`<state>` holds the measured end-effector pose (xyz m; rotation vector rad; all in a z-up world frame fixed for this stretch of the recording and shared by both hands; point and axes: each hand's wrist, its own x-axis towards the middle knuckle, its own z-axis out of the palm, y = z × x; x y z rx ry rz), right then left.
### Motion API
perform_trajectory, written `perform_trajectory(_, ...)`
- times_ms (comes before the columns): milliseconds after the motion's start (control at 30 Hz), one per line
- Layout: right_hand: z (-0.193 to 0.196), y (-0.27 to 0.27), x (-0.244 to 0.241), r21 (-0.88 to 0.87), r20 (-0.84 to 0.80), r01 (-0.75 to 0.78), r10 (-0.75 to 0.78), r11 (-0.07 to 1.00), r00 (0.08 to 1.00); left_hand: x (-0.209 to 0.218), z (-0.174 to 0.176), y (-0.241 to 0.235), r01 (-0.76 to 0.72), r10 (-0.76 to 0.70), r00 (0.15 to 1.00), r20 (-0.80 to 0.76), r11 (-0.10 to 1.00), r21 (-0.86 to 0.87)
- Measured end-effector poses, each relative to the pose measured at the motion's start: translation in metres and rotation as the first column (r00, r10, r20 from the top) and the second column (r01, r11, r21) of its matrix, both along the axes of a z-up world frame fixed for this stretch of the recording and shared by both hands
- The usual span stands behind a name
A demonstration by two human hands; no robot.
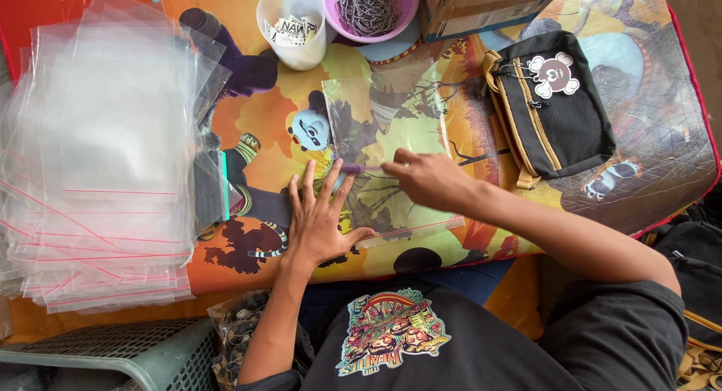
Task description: The person attaches a small bear-shaped charm to the zipper of a black bag. They then place the bag into a clear plastic bag, wipe the bag with a purple brush, and seal the plastic bag.
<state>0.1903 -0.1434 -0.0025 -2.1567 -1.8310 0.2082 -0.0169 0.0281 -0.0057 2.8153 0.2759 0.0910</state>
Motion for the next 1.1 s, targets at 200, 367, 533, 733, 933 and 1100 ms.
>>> perform_trajectory(200, -0.036, 0.007, 0.127, 0.096, 0.249, 0.373, -0.385, 0.923, 0.888, 0.000, 0.002, 0.000, 0.009, -0.009, 1.000, 0.007, 1.000, 0.019)
perform_trajectory(367, -0.004, 0.004, 0.058, 0.082, 0.215, 0.318, -0.328, 0.945, 0.920, 0.000, 0.002, 0.000, 0.008, -0.008, 1.000, 0.000, 1.000, 0.014)
perform_trajectory(533, 0.013, -0.013, -0.001, -0.009, 0.049, 0.098, -0.098, 0.995, 0.994, 0.000, 0.004, -0.001, 0.009, -0.009, 1.000, 0.001, 1.000, 0.019)
perform_trajectory(733, -0.030, -0.021, 0.104, 0.211, 0.375, 0.349, -0.405, 0.913, 0.834, -0.001, 0.001, -0.003, 0.006, -0.006, 1.000, 0.028, 1.000, 0.018)
perform_trajectory(933, -0.014, -0.026, 0.031, 0.087, 0.322, 0.354, -0.362, 0.931, 0.875, -0.001, 0.004, -0.002, 0.005, -0.006, 0.999, 0.043, 1.000, 0.015)
perform_trajectory(1100, 0.000, -0.035, -0.002, 0.105, 0.094, 0.119, -0.129, 0.987, 0.987, 0.000, 0.004, -0.002, 0.007, -0.007, 0.999, 0.047, 1.000, 0.015)
